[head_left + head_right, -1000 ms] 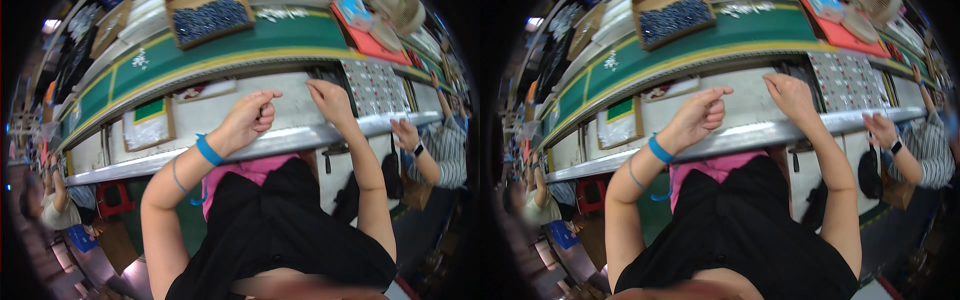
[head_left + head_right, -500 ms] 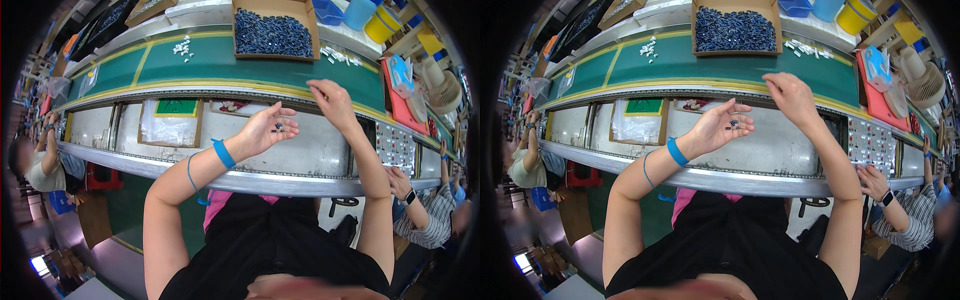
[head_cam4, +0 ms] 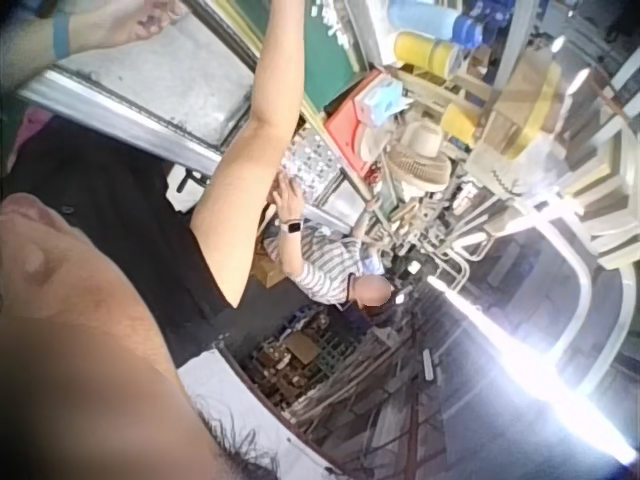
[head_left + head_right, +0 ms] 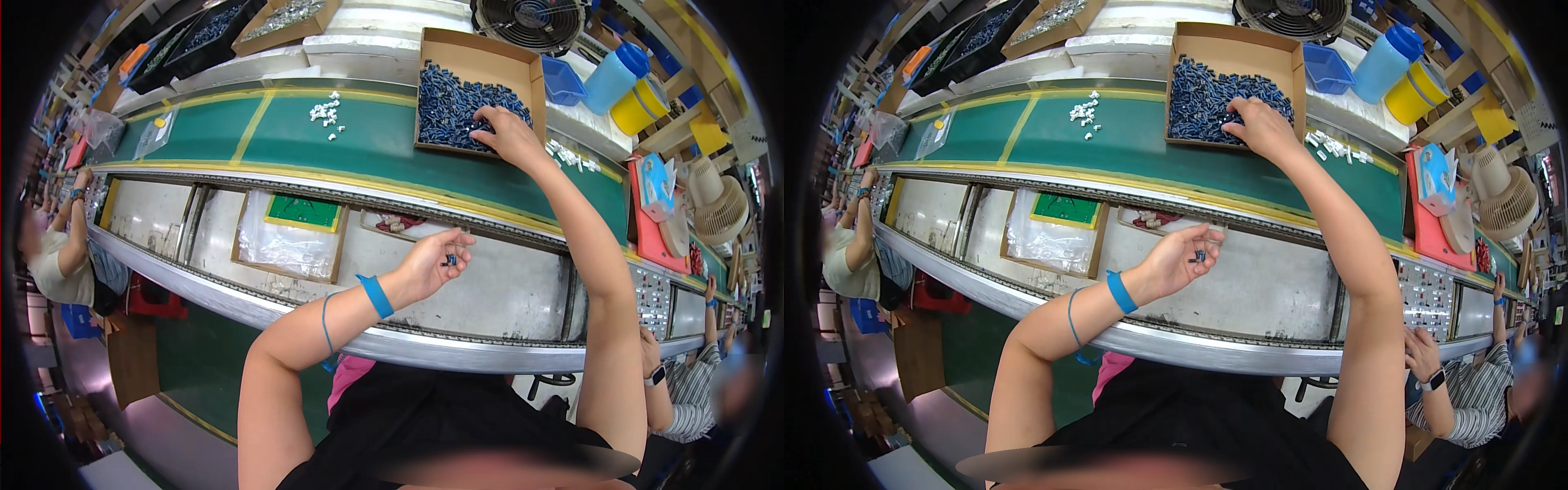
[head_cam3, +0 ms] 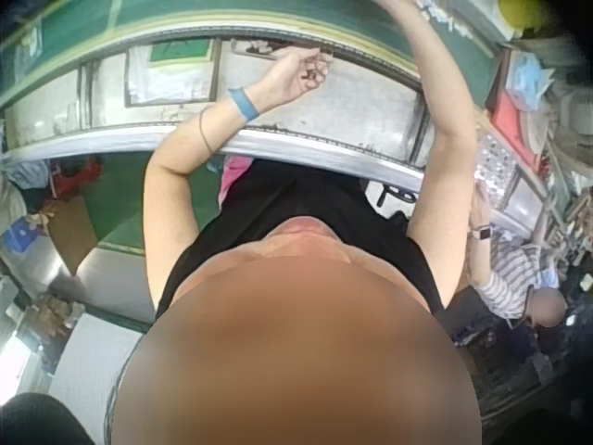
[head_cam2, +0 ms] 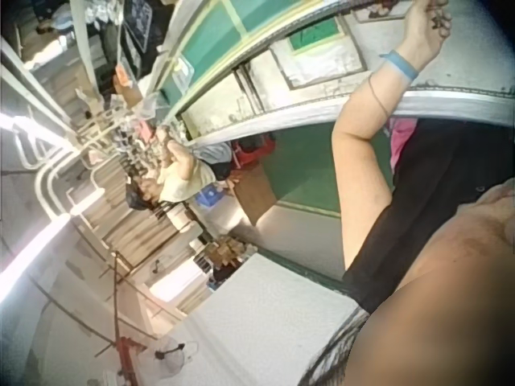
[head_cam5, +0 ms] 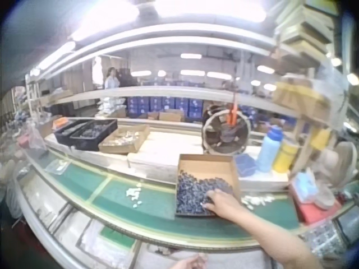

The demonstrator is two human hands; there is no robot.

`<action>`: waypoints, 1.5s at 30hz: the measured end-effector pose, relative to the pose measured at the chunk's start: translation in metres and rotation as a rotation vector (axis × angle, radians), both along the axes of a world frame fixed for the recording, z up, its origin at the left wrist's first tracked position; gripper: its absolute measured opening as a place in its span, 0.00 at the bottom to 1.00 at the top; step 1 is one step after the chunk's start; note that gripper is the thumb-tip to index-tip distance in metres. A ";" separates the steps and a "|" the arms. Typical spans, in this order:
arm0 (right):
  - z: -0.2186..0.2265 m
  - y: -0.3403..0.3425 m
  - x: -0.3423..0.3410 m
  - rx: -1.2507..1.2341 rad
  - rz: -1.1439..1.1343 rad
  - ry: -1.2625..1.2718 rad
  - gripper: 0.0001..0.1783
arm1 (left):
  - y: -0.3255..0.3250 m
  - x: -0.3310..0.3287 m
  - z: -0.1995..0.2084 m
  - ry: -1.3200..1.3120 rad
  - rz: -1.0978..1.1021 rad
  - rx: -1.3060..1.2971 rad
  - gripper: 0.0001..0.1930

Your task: Assembling electronic components by manually placing small blue parts into a grid tray.

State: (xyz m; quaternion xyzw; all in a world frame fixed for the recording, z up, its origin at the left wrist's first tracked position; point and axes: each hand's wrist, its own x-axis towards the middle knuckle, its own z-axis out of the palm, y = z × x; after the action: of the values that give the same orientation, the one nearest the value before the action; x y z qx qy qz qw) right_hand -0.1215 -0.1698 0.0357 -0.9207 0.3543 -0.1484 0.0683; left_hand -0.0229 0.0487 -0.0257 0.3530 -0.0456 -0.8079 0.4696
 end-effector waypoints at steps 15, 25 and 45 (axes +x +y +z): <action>0.019 -0.021 -0.011 1.384 -0.177 -0.750 0.13 | 0.001 0.004 -0.002 0.098 -0.022 -0.027 0.18; 0.032 0.112 -0.015 1.028 0.315 0.011 0.08 | -0.001 0.006 0.010 0.252 0.066 -0.055 0.28; 0.033 0.070 -0.025 0.447 0.132 -0.144 0.10 | 0.000 0.006 0.005 0.053 -0.046 0.005 0.18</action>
State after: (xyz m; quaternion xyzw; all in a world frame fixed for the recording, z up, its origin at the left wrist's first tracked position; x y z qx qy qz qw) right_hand -0.1469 -0.0995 0.0682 -0.8911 0.3115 -0.1268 0.3048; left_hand -0.0169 0.0484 -0.0210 0.3315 -0.0390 -0.8278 0.4510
